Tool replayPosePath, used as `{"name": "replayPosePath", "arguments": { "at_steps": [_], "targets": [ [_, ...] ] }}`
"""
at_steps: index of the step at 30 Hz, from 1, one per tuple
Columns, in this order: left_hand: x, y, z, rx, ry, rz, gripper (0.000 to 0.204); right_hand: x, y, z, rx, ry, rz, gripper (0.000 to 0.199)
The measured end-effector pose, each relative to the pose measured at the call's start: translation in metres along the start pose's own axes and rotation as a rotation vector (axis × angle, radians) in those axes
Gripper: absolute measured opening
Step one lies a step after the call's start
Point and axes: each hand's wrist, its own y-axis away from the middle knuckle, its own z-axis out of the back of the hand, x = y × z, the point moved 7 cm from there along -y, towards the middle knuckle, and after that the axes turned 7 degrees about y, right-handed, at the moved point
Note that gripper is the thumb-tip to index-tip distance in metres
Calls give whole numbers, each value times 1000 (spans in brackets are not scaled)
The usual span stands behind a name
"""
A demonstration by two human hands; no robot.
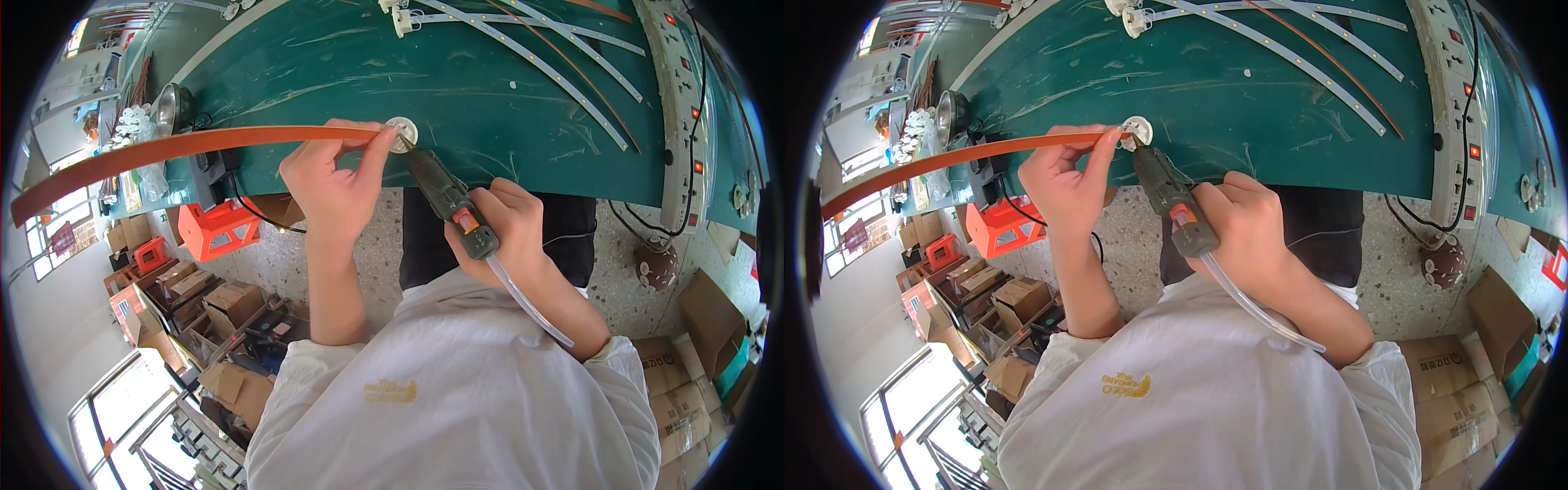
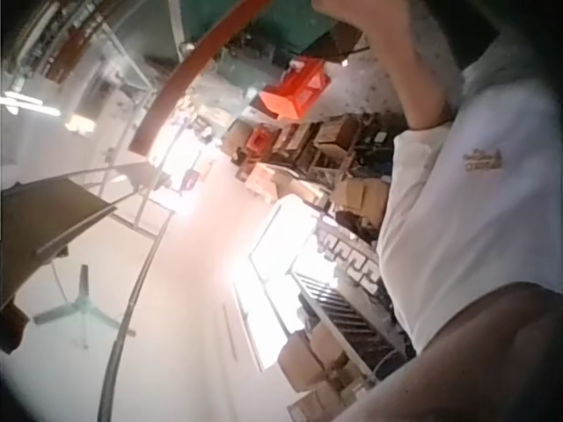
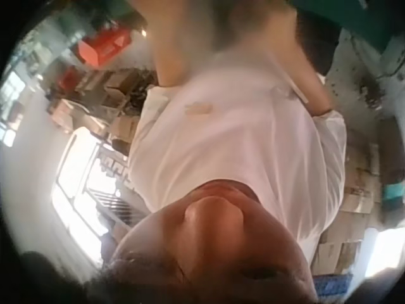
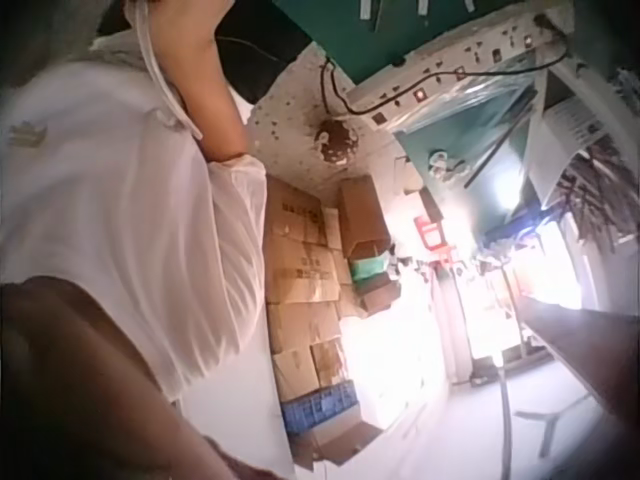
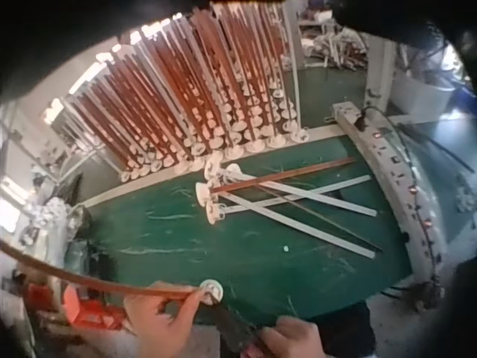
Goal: The person assembles light fixtures by applying glue with a hot glue gun to attach LED strips into plastic bases and sets the completed assemblies upright on the table.
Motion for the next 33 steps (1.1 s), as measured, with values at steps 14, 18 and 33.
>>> {"name": "replayPosePath", "arguments": {
  "at_steps": [14,18,33],
  "targets": [
    [-1,0,3,-59,-2,-47,12,3,0,-1,3,-8,26,26],
    [1,0,3,-62,11,-34,13,3,0,-2,8,-11,40,26],
    [2,0,2,-54,61,-42,13,3,2,2,-18,1,34,24]
  ]
}}
